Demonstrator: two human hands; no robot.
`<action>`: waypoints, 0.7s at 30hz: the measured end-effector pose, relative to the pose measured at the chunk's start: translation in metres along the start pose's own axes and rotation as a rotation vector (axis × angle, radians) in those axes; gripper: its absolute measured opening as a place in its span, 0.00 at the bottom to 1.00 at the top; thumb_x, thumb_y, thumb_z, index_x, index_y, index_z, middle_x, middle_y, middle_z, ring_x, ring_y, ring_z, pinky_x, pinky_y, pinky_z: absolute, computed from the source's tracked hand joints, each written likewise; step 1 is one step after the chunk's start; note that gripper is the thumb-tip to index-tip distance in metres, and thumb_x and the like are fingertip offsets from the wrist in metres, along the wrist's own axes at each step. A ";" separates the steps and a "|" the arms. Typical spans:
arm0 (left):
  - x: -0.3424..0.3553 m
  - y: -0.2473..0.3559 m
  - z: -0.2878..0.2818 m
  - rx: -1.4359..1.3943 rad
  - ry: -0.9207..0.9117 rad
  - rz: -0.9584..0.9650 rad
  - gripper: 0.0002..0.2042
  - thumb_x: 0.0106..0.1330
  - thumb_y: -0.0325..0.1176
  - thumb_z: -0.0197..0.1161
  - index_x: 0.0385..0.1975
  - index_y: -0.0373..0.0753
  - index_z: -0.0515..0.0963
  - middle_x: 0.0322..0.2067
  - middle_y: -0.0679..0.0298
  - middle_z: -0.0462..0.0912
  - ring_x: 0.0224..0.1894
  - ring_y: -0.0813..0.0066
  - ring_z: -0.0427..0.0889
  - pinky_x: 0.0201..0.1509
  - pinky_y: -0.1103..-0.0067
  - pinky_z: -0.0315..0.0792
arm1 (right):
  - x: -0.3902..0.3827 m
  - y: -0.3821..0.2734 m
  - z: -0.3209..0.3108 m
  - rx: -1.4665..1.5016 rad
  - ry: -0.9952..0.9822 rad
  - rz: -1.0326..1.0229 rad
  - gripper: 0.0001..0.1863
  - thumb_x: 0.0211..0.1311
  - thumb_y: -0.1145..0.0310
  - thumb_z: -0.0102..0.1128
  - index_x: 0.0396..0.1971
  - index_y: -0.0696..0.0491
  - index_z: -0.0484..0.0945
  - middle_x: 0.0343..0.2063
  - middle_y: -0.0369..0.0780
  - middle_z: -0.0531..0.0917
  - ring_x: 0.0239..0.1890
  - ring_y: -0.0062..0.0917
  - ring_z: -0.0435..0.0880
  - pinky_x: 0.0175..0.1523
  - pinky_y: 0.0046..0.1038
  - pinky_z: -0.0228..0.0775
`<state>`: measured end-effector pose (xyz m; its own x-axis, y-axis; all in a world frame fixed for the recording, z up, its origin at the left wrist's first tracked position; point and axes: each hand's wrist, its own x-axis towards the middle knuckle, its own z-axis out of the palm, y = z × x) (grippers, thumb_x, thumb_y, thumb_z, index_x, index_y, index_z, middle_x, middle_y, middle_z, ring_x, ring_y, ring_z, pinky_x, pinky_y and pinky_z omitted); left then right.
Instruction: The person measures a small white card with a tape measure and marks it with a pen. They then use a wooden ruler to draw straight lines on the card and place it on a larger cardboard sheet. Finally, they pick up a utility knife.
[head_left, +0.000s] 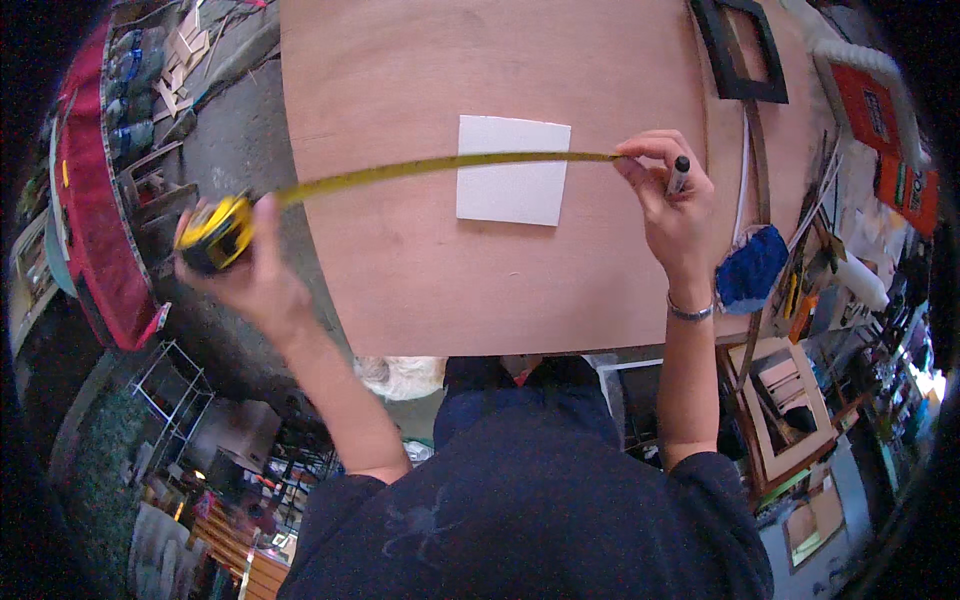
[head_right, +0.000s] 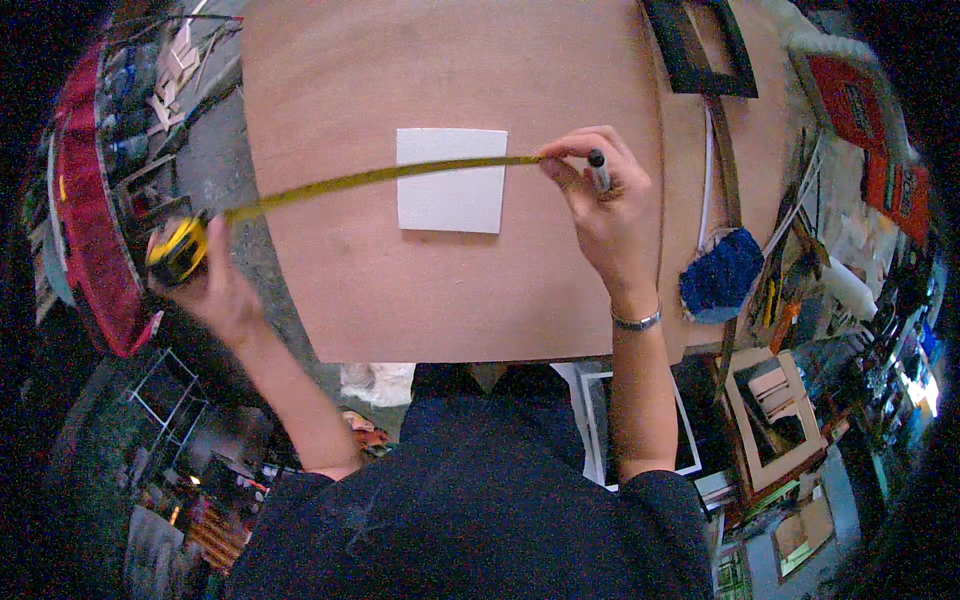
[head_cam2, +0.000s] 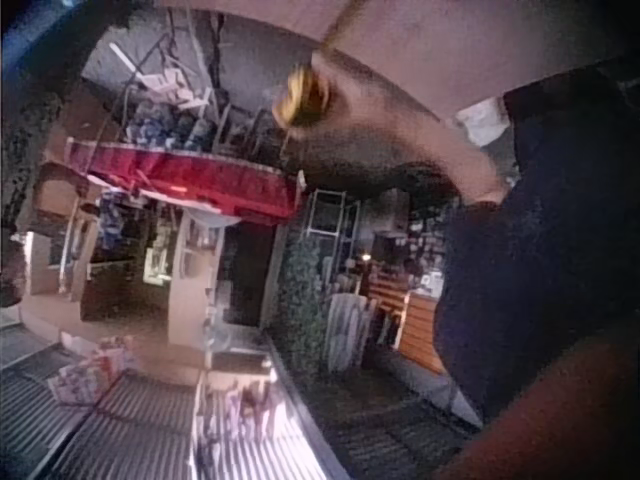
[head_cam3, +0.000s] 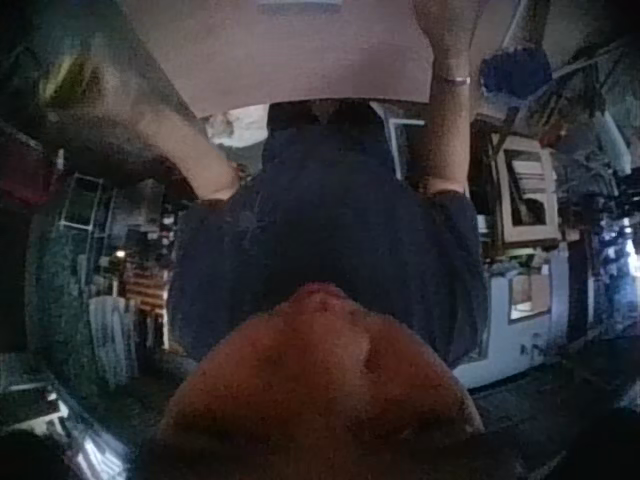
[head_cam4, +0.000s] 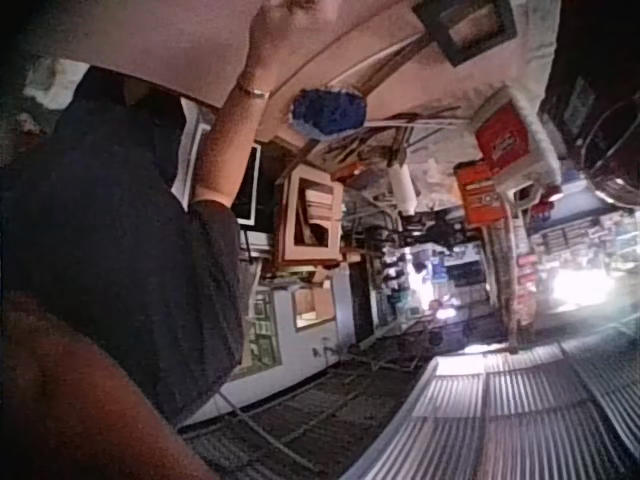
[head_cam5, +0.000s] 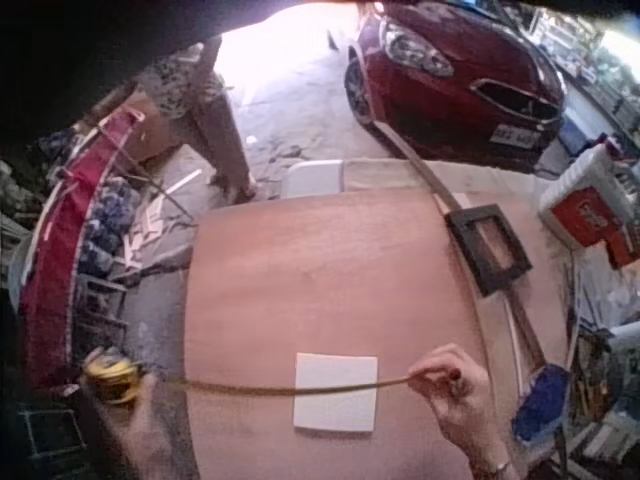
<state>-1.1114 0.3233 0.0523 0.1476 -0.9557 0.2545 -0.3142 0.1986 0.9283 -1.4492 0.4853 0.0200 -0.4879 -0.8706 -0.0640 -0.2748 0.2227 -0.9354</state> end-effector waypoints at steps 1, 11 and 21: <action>-0.005 0.000 0.023 0.029 -0.050 0.051 0.38 0.55 0.17 0.75 0.64 0.39 0.60 0.55 0.59 0.72 0.61 0.68 0.72 0.60 0.72 0.77 | 0.002 0.003 0.001 -0.046 0.015 -0.009 0.05 0.65 0.83 0.63 0.38 0.59 0.82 0.40 0.36 0.81 0.40 0.17 0.82 0.41 0.20 0.76; -0.117 -0.011 0.166 0.157 -0.083 -0.054 0.39 0.56 0.30 0.77 0.66 0.36 0.62 0.55 0.53 0.70 0.57 0.59 0.68 0.62 0.64 0.66 | 0.007 0.022 0.036 -0.371 0.100 -0.048 0.07 0.59 0.75 0.66 0.37 0.51 0.85 0.36 0.40 0.82 0.34 0.35 0.85 0.37 0.34 0.74; -0.120 -0.023 0.171 0.223 -0.097 -0.013 0.40 0.57 0.30 0.76 0.68 0.33 0.58 0.58 0.48 0.68 0.59 0.51 0.70 0.64 0.63 0.67 | 0.011 0.021 0.052 -0.463 0.090 -0.075 0.06 0.58 0.74 0.66 0.35 0.48 0.83 0.36 0.38 0.82 0.32 0.35 0.87 0.34 0.37 0.79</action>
<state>-1.2823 0.3967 -0.0461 0.0662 -0.9764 0.2057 -0.5140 0.1433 0.8457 -1.4170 0.4572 -0.0182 -0.5166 -0.8549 0.0477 -0.6427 0.3504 -0.6813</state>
